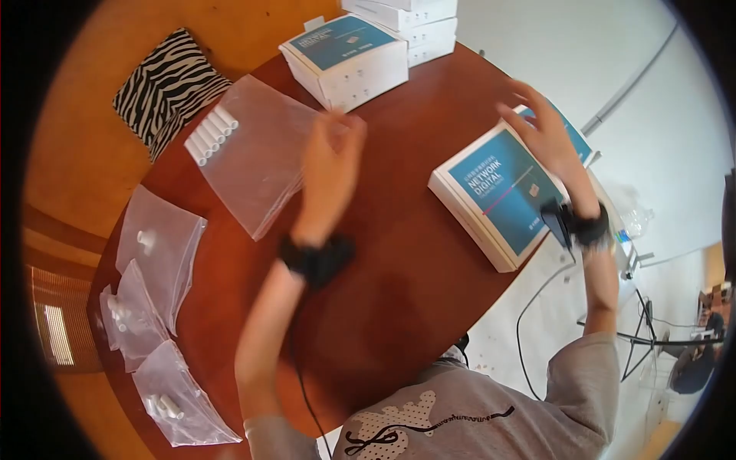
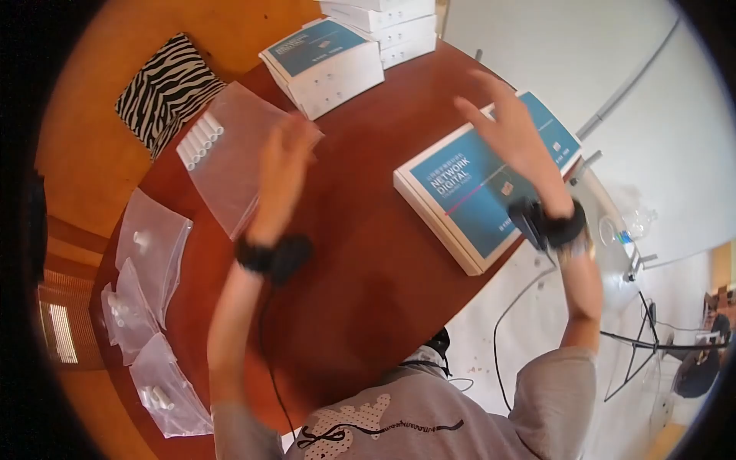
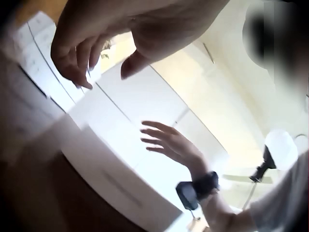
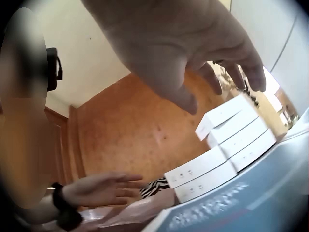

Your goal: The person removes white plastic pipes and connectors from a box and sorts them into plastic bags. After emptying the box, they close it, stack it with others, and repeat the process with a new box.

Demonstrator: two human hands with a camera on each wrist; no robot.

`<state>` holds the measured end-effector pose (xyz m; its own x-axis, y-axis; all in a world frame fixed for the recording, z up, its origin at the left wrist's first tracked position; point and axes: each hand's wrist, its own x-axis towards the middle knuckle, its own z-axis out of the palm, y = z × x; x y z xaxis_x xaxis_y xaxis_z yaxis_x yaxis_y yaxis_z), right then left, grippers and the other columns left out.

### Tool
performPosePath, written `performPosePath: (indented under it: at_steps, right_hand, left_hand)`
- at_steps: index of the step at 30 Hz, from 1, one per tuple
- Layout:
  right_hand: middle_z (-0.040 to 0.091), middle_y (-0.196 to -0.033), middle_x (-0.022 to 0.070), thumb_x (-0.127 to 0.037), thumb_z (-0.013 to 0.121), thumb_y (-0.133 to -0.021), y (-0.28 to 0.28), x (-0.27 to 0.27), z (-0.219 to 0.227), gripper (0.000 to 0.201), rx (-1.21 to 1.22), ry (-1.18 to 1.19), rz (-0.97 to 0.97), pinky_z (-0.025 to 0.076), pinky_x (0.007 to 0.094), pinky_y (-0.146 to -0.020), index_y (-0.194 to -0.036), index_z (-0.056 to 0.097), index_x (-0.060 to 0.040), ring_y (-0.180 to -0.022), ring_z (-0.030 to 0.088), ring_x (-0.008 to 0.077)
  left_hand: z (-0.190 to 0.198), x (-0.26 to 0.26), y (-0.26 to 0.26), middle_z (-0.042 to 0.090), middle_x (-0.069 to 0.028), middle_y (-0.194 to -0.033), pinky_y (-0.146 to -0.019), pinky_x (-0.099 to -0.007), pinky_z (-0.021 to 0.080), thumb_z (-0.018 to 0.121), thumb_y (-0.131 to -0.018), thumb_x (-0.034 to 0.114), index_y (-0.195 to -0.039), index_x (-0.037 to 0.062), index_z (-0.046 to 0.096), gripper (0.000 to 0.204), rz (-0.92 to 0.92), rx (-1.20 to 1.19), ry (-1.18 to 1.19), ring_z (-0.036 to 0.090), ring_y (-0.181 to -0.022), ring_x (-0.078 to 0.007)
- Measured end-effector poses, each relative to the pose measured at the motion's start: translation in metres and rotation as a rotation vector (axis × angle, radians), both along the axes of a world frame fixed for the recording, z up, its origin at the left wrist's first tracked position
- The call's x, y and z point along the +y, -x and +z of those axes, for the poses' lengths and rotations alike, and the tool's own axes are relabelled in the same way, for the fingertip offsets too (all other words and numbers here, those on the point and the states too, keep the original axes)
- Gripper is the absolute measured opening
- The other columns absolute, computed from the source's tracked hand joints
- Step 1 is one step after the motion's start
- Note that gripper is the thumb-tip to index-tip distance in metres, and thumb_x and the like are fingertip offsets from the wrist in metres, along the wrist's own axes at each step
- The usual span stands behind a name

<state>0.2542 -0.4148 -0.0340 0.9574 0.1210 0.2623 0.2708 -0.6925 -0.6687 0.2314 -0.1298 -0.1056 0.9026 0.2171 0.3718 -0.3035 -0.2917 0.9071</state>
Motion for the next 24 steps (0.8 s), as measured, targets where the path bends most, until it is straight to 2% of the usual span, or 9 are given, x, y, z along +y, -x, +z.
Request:
performPosePath:
  at_steps: [2, 4, 7, 10, 11, 16, 20, 21, 24]
  right_hand:
    - [0.042, -0.137, 0.0181, -0.036, 0.056, -0.091, -0.069, 0.025, -0.007, 0.057, 0.092, -0.096, 0.195, 0.037, 0.0369, -0.101, -0.134, 0.042, -0.0001, -0.126, 0.042, 0.026]
    - [0.047, -0.133, 0.0165, -0.04, 0.053, -0.091, -0.128, 0.057, -0.019, 0.06, 0.171, -0.199, 0.117, 0.037, 0.0335, -0.101, -0.134, 0.042, 0.0012, -0.122, 0.046, 0.0255]
    - [0.054, -0.125, 0.0163, -0.047, 0.051, -0.091, -0.226, 0.077, -0.061, 0.068, 0.294, -0.384, 0.152, 0.041, 0.0324, -0.096, -0.134, 0.04, 0.0056, -0.113, 0.053, 0.0239]
    - [0.056, -0.119, 0.0181, -0.049, 0.052, -0.09, -0.276, 0.1, -0.096, 0.075, 0.347, -0.523, 0.259, 0.044, 0.0337, -0.09, -0.131, 0.038, 0.0117, -0.105, 0.055, 0.0223]
    - [0.058, -0.11, 0.0171, -0.049, 0.057, -0.087, -0.253, 0.11, -0.075, 0.077, 0.285, -0.212, 0.184, 0.046, 0.0338, -0.083, -0.125, 0.039, 0.016, -0.095, 0.057, 0.0205]
    - [0.058, -0.1, 0.0126, -0.048, 0.068, -0.079, -0.172, 0.129, -0.053, 0.079, 0.101, -0.335, 0.191, 0.046, 0.0274, -0.073, -0.126, 0.039, 0.0092, -0.09, 0.056, 0.018]
    - [0.038, -0.136, 0.0205, -0.017, 0.083, -0.064, -0.05, 0.151, -0.006, 0.091, -0.13, -0.17, 0.527, 0.047, 0.0342, -0.091, -0.139, 0.033, -0.0068, -0.12, 0.047, 0.0243]
    - [0.024, -0.147, 0.0167, -0.005, 0.082, -0.058, -0.036, 0.149, -0.01, 0.096, -0.506, 0.262, 0.503, 0.045, 0.038, -0.097, -0.14, 0.033, -0.0116, -0.125, 0.043, 0.0331]
    - [0.042, -0.138, 0.0132, 0.001, 0.073, -0.058, 0.026, 0.16, -0.008, 0.068, -0.641, 0.43, 0.666, 0.045, 0.0424, -0.096, -0.122, 0.057, -0.0171, -0.125, 0.042, 0.0366]
  left_hand:
    - [-0.003, 0.045, -0.066, 0.06, -0.0146, -0.094, -0.076, -0.0342, 0.048, 0.062, -0.085, 0.035, -0.113, -0.0056, 0.053, 0.05, 0.207, -0.028, 0.133, 0.058, -0.092, -0.0231]
    - [-0.005, 0.074, -0.111, 0.059, -0.0144, -0.098, -0.075, -0.0343, 0.049, 0.063, -0.084, 0.042, -0.113, -0.0048, 0.053, 0.056, 0.233, 0.207, 0.28, 0.058, -0.092, -0.0246]
    - [0.002, 0.076, -0.121, 0.057, -0.0136, -0.102, -0.076, -0.0352, 0.051, 0.064, -0.082, 0.047, -0.113, -0.0024, 0.055, 0.058, 0.022, 0.379, 0.561, 0.058, -0.091, -0.0247]
    - [-0.01, 0.081, -0.137, 0.05, -0.0137, -0.101, -0.081, -0.0321, 0.048, 0.067, -0.078, 0.053, -0.12, 0.0033, 0.051, 0.067, -0.22, 0.4, 0.546, 0.052, -0.091, -0.0214]
    - [-0.017, 0.085, -0.148, 0.052, -0.0113, -0.1, -0.082, -0.0304, 0.047, 0.066, -0.08, 0.05, -0.12, 0.0032, 0.051, 0.063, -0.249, 0.438, 0.479, 0.053, -0.093, -0.0199]
    - [0.013, 0.103, -0.1, 0.061, -0.0087, -0.095, -0.08, -0.0312, 0.05, 0.064, -0.084, 0.041, -0.114, -0.0004, 0.055, 0.052, -0.344, 0.462, 0.514, 0.059, -0.091, -0.0181]
    - [0.027, 0.12, -0.002, 0.06, -0.0114, -0.109, -0.086, -0.0291, 0.048, 0.051, -0.095, 0.033, -0.129, 0.0047, 0.046, 0.044, -0.347, 0.536, 0.556, 0.058, -0.1, -0.0181]
    - [0.029, 0.125, 0.03, 0.06, -0.0108, -0.11, -0.087, -0.0304, 0.048, 0.05, -0.095, 0.032, -0.129, 0.0048, 0.046, 0.043, -0.348, 0.547, 0.586, 0.059, -0.101, -0.0174]
    - [0.055, 0.132, 0.129, 0.06, -0.0084, -0.109, -0.087, -0.03, 0.048, 0.056, -0.092, 0.025, -0.124, 0.0006, 0.049, 0.041, -0.239, 0.599, 0.576, 0.059, -0.099, -0.015]
